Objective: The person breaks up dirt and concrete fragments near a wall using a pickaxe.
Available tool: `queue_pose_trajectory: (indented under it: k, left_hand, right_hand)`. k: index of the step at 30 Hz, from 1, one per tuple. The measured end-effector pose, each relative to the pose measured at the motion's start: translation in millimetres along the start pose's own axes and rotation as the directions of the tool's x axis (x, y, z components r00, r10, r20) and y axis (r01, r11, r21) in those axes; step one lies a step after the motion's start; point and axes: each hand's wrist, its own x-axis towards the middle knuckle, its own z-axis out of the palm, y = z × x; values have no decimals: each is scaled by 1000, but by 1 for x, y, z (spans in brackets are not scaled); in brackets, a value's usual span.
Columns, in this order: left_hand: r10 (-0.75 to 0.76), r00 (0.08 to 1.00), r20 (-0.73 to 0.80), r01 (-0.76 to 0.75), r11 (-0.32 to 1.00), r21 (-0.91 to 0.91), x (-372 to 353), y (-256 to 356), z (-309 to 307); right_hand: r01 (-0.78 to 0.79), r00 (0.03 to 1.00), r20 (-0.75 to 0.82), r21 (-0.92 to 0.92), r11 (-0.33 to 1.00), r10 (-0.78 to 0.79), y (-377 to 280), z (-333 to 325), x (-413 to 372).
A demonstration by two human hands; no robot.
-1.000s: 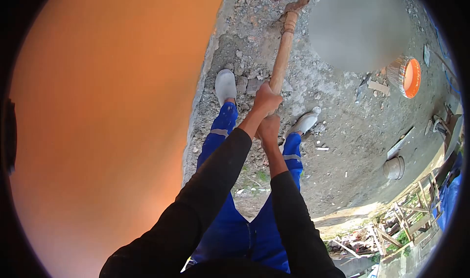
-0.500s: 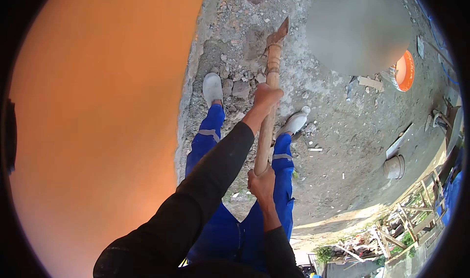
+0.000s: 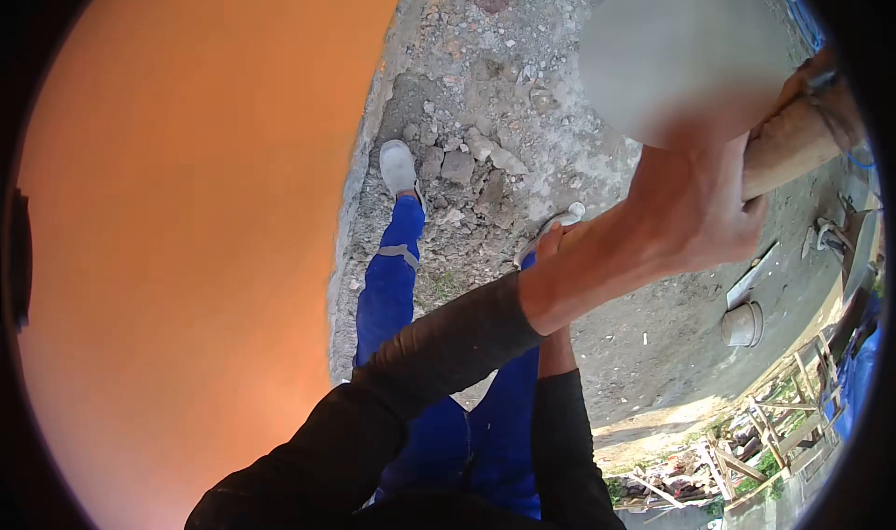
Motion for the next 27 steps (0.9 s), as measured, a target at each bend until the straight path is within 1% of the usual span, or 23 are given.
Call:
queue_pose_trajectory:
  k: [1,2,3,4,5,6,7,9,10,12,13,14,15,16,17,19,20,22,23,24,25,26,27]
  left_hand:
    - [94,996,-5,-94,995,44,30,29,-3]
    - [188,982,-4,-187,979,86,54,48,-7]
    - [184,983,-6,-183,980,80,72,48,-5]
    - [370,927,-60,-356,920,165,91,41,-6]
    - [401,914,-65,-378,898,226,106,29,-12]
    - [371,928,-32,-349,897,272,114,10,-23]
    - [318,948,7,-304,899,315,120,-11,-35]
    - [168,983,69,-182,912,367,109,-64,-66]
    - [122,991,47,-130,927,351,91,-95,-86]
    - [-218,971,96,175,928,330,21,-168,-128]
    - [-453,889,71,402,844,356,-33,-212,-143]
    - [-620,784,-18,578,718,388,-95,-248,-157]
    - [-784,618,-61,734,547,403,-151,-282,-168]
    - [-888,419,-190,852,312,420,-185,-306,-170]
    - [-879,436,-192,847,329,416,-174,-303,-168]
    - [-901,403,-162,844,298,445,-152,-286,-162]
    - [-909,383,-164,848,275,452,-147,-276,-160]
    - [-919,376,-116,841,286,460,-111,-275,-146]
    - [-923,372,-102,873,310,378,-92,-285,-137]
    - [-932,354,-83,903,317,290,-82,-294,-124]
    - [-935,347,-78,905,311,289,-68,-302,-112]
    - [-926,361,-109,897,313,312,-49,-307,-101]
    - [-915,379,-137,886,316,340,-42,-309,-92]
  right_hand:
    - [139,989,-63,133,981,-132,-68,14,20]
    - [271,959,-143,235,933,-243,-105,25,49]
    - [350,936,-163,314,882,-313,-152,33,72]
    - [392,920,-144,377,839,-365,-190,39,92]
    - [407,910,-112,430,806,-399,-223,50,111]
    - [398,905,-66,477,783,-420,-242,64,131]
    - [377,908,-34,505,776,-418,-249,84,144]
    - [303,929,20,531,791,-369,-201,130,161]
    - [252,944,48,533,808,-326,-153,153,156]
    - [96,976,123,491,866,-178,-31,183,113]
    - [-3,981,176,442,897,-83,38,189,79]
    - [-114,970,241,380,918,21,98,186,40]
    - [-216,948,295,316,924,121,149,176,2]
    - [-275,924,341,271,922,175,174,166,-16]
    - [-257,926,344,278,926,154,167,163,-9]
    - [-263,918,325,78,962,225,142,151,-1]
    - [-287,912,326,73,955,249,127,142,-3]
    - [-291,869,369,-156,944,329,69,129,26]
    - [-273,878,369,-141,952,306,32,126,45]
    - [-340,843,389,-149,929,371,-1,115,55]
    - [-415,797,407,-168,894,447,-22,101,61]
    - [-431,786,439,-115,895,435,-31,90,70]
    - [-434,796,405,-137,891,450,-24,79,64]
